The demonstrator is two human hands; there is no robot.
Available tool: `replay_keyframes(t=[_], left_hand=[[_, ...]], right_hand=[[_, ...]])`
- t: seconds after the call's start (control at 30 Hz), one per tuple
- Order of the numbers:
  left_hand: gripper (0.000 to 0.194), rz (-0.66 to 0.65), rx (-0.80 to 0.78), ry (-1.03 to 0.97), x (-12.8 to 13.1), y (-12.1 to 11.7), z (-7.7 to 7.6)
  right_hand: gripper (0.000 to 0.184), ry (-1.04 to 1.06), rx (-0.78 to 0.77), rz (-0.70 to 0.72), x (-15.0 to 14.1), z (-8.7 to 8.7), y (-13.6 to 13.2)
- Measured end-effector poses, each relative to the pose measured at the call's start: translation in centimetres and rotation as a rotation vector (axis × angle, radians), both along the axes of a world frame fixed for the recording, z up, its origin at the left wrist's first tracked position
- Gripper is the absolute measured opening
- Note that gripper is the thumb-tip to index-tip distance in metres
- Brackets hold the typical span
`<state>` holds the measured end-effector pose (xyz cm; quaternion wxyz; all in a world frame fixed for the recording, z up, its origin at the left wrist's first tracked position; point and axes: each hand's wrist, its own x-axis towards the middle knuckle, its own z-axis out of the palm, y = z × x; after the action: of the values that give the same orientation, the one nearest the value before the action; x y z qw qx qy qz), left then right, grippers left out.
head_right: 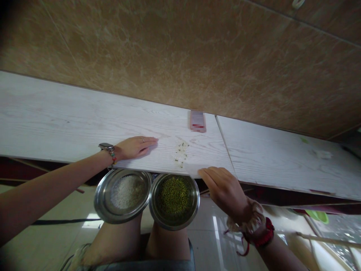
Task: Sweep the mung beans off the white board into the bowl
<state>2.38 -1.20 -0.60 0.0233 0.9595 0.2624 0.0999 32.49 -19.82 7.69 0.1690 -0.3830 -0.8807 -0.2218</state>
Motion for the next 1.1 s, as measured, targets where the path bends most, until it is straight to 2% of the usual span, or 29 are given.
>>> replay_keyframes(t=[0.17, 0.4, 0.57, 0.7, 0.93, 1.1], left_hand=[[0.037, 0.009, -0.001, -0.004, 0.0, 0.0, -0.1], [0.038, 0.002, 0.014, 0.018, 0.0, 0.0, 0.0], [0.038, 0.014, 0.012, 0.022, 0.1, -0.1, 0.2], [0.037, 0.007, 0.012, 0.008, 0.0, -0.1, 0.1], [0.039, 0.014, -0.008, 0.019, 0.1, -0.1, 0.2], [0.039, 0.000, -0.003, 0.002, 0.0, 0.0, 0.1]], right_hand=[[0.028, -0.027, 0.090, -0.021, 1.0, -0.7, 1.8], [0.026, 0.038, 0.039, 0.006, 0.2, -0.1, 1.0], [0.030, 0.003, 0.039, 0.019, -0.1, 0.0, 1.1], [0.030, 0.004, -0.023, 0.005, 0.3, 0.4, 0.6], [0.033, -0.011, 0.037, 0.005, 0.1, 0.1, 1.7], [0.033, -0.030, -0.001, 0.012, 0.3, 0.4, 1.4]])
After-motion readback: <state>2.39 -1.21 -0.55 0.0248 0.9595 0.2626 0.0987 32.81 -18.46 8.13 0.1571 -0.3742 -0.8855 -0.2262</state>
